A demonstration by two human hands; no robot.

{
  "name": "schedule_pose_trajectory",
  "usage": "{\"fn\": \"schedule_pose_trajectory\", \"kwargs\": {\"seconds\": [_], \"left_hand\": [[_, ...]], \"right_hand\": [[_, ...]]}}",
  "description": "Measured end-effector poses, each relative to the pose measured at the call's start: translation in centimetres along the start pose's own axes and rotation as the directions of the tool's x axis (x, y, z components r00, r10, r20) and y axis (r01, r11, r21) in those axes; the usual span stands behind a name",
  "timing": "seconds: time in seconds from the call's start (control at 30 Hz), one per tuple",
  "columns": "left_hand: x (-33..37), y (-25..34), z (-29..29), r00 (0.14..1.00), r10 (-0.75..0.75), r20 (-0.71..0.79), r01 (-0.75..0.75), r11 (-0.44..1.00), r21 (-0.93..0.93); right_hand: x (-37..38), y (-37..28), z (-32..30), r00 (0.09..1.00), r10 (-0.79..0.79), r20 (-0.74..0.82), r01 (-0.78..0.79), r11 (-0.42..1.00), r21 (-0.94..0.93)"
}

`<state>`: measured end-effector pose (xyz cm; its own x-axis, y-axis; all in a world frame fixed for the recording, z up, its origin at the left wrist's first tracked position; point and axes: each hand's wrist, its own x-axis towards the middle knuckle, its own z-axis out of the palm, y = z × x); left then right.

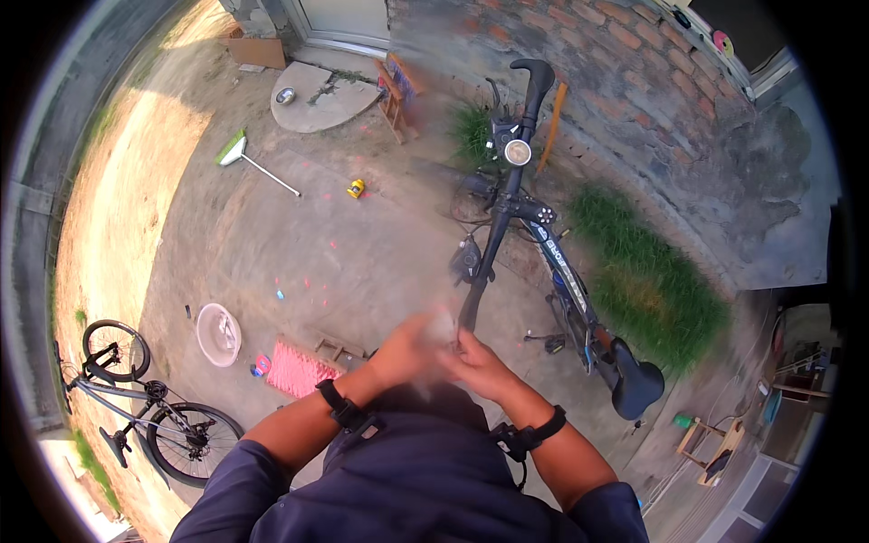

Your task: The person wipes down parts of a bicycle including the handlebars, frame, and seat using a cloth.

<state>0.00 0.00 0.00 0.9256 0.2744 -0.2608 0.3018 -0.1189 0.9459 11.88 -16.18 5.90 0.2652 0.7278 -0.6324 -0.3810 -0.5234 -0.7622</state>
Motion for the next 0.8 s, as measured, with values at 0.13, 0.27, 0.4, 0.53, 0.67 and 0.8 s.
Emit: {"fn": "schedule_pose_trajectory", "kwargs": {"seconds": [0.13, 0.27, 0.4, 0.53, 0.67, 0.8], "left_hand": [[8.7, 3.6, -3.4, 0.985, -0.021, -0.170, -0.016, 0.976, -0.216], [16.2, 7.8, -5.4, 0.928, 0.207, -0.311, -0.178, 0.977, 0.117], [21.7, 11.2, -3.6, 0.857, 0.463, -0.226, -0.406, 0.877, 0.256], [19.9, 6.7, -3.8, 0.909, 0.351, 0.226, -0.395, 0.898, 0.194], [22.2, 7.1, -9.1, 0.955, 0.296, -0.017, -0.288, 0.940, 0.183], [30.2, 15.8, -11.5, 0.749, 0.644, -0.156, -0.586, 0.754, 0.296]], "right_hand": [[2.7, -0.9, -5.1, 0.942, -0.170, -0.289, 0.153, 0.985, -0.082], [4.8, -3.3, -8.0, 0.815, -0.124, -0.566, 0.151, 0.989, 0.000], [6.7, -3.9, -9.6, 0.685, -0.157, -0.711, 0.226, 0.974, 0.003], [7.2, -6.2, -11.2, 0.449, -0.398, -0.800, 0.094, 0.912, -0.400], [9.3, -11.5, -11.7, 0.424, -0.651, -0.630, -0.050, 0.677, -0.734], [11.8, -10.6, -12.0, 0.457, -0.663, -0.593, -0.201, 0.573, -0.795]]}}
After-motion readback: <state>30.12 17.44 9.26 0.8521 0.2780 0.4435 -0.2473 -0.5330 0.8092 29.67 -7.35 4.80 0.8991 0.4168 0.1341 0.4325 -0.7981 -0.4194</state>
